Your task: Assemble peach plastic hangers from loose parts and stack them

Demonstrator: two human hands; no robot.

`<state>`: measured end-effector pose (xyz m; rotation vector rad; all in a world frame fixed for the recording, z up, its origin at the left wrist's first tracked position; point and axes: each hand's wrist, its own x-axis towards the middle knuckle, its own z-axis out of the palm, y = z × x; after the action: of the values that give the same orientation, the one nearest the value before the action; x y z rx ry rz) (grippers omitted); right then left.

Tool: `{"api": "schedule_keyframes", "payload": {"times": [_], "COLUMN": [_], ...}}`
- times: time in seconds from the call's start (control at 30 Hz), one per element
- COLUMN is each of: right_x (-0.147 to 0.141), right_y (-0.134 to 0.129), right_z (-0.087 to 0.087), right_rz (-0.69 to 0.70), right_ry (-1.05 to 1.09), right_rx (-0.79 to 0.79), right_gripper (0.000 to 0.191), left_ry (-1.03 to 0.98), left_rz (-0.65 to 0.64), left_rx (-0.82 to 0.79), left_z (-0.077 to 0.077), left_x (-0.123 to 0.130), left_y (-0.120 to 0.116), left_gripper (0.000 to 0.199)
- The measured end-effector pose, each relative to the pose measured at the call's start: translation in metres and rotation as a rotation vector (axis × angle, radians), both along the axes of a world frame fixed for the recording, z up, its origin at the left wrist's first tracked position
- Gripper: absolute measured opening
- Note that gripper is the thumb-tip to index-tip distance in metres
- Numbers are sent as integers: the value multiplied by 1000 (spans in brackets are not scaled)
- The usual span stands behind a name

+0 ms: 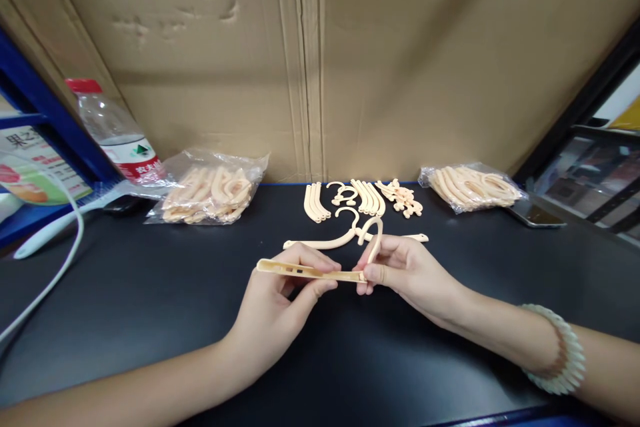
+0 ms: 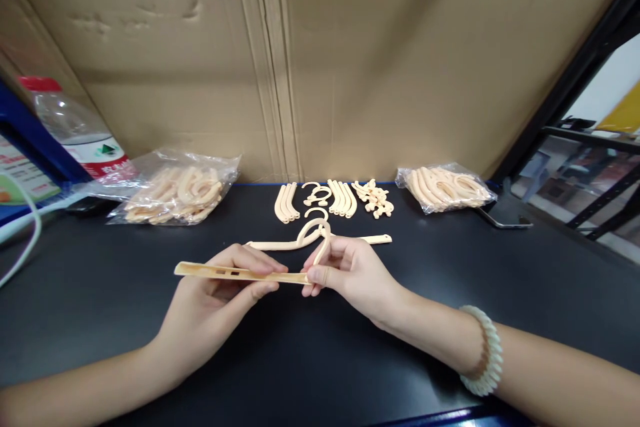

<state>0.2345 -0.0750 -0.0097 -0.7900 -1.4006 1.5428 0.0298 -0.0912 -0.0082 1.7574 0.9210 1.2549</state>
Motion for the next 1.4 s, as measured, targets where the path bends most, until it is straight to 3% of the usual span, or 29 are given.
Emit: {"api": "schedule_keyframes", "payload": {"times": [0.53, 0.7, 0.9, 1.23, 1.4], "right_x": [0, 0, -2, -1, -8], "right_y": [-8, -8, -5, -5, -9], "right_z": [6, 5, 1, 3, 5], "right_rz": [-17, -31, -23, -167, -130], "right_ry": [-10, 30, 75, -57, 0], "right_rx": [100, 91, 3, 94, 75], "right_gripper": [20, 19, 19, 20, 24], "left_ry": [57, 23, -31, -124, -109], "left_rz": [32, 3, 85, 133, -6], "left_rx": [115, 62, -32, -175, -319], "left_z": [-2, 1, 6, 6, 10], "left_x": [4, 6, 8, 9, 16], "left_y": [-8, -10, -5, -4, -6], "left_gripper": [11, 12, 10, 17, 21]}}
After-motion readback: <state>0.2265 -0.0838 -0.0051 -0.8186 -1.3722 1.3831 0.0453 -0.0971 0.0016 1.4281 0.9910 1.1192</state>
